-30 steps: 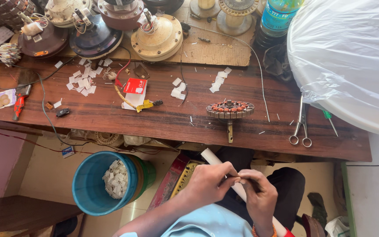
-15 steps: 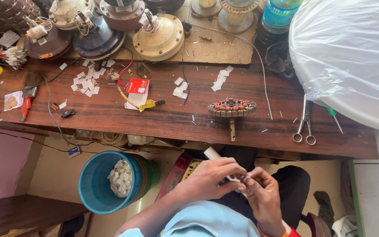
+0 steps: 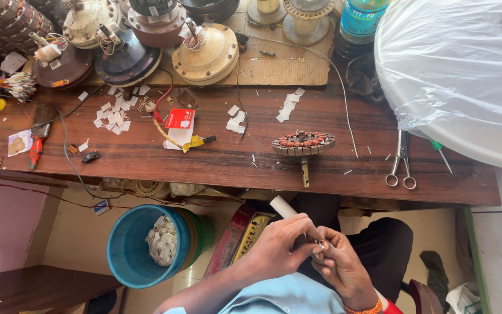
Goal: The person sits at a workbench assembling an electric motor armature, pressing small white insulator wedges into the slots of the copper commutator one at a time. They occasionally use a green-handled screwdriver to work on the armature and pick up wedges from the bench, rotating the armature to reach different slots.
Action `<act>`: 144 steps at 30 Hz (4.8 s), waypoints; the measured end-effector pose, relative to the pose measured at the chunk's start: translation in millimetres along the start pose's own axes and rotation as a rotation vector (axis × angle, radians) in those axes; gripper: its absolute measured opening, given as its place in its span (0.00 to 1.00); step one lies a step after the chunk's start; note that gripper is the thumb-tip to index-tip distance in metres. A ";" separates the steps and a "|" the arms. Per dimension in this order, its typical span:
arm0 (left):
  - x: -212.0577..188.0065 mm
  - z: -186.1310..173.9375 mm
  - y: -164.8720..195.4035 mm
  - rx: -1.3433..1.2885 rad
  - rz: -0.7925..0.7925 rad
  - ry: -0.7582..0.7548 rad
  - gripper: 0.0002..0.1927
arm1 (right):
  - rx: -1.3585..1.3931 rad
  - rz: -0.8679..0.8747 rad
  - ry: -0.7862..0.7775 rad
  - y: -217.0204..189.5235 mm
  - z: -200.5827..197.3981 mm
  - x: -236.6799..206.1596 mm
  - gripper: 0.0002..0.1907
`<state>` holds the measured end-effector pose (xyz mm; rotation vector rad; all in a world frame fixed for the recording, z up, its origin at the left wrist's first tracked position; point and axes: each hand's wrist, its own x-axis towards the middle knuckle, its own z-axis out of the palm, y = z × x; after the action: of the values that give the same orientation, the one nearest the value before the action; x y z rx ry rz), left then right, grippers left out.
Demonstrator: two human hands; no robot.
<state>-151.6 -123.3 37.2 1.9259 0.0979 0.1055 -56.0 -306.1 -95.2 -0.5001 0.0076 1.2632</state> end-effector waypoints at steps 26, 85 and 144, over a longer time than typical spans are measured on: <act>-38.1 -112.4 12.3 0.171 0.653 0.508 0.42 | 0.252 -0.355 0.061 -7.0 14.0 -10.2 0.06; 59.0 -112.2 -58.7 0.548 0.264 0.716 0.06 | -0.847 -0.539 0.769 -49.3 13.3 -13.6 0.08; 68.8 -94.7 -63.8 -1.331 0.136 0.521 0.11 | -0.083 -0.864 0.754 -97.5 -52.7 -108.1 0.07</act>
<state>-95.8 -4.7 12.3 0.5408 0.1826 0.5977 12.4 -443.9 -77.8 -0.9049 0.3397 0.1878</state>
